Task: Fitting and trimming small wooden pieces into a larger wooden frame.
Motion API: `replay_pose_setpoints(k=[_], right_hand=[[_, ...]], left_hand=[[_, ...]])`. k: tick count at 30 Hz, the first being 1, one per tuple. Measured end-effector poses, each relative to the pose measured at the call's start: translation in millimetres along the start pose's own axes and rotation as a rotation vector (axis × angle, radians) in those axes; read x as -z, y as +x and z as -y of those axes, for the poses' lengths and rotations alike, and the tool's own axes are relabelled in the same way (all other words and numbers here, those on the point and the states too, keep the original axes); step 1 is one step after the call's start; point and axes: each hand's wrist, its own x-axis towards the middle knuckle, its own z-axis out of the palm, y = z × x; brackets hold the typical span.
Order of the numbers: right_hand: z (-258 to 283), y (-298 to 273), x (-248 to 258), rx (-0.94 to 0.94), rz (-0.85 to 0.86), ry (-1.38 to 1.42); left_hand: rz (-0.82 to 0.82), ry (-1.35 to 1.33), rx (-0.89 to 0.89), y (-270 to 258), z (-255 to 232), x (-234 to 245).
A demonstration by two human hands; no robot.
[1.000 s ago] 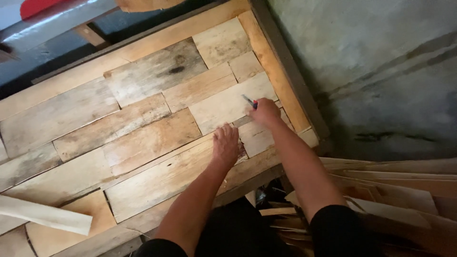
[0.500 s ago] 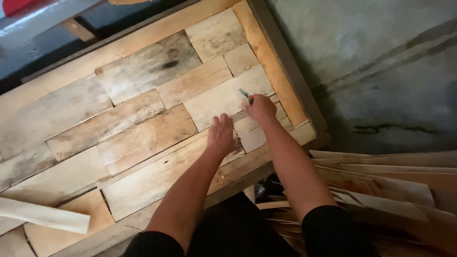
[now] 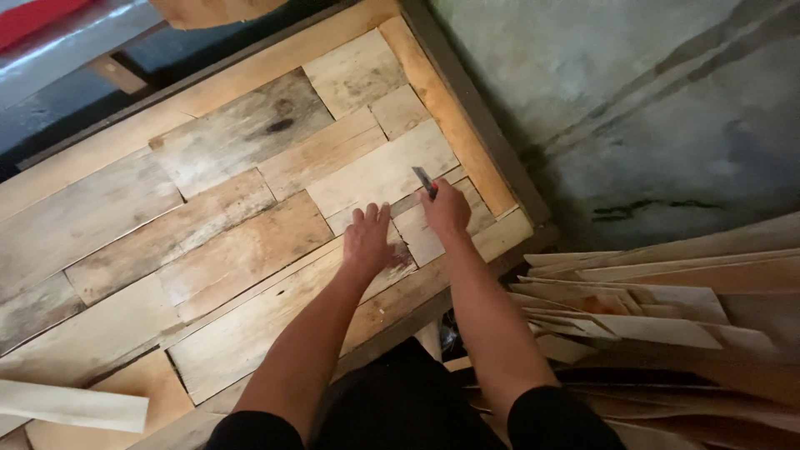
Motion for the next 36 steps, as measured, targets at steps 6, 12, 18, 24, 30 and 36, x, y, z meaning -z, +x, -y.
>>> replay_pose_setpoints(k=[6,12,18,24,30,36], right_hand=[[-5,-25,3,-0.16,-0.03,0.086],[10,-56,-37,0.121,-0.151,0.218],[68,-134,-64,0.549,0.104,0.217],[66,-183,-124,0.904,0.377,-0.005],[87,-208,-120,0.987,0.465,-0.121],[103,-216,-109,0.962,0.457,-0.182]], left_hand=[[-0.134,-0.06,-0.07,-3,33,-27],[-0.414,-0.311,-0.062,-75,74,-57],[-0.653,-0.348,0.039,-180,147,-126],[-0.762,-0.28,0.288,-253,195,-132],[-0.651,-0.195,0.404,-268,228,-173],[-0.605,-0.216,0.469,-275,232,-162]])
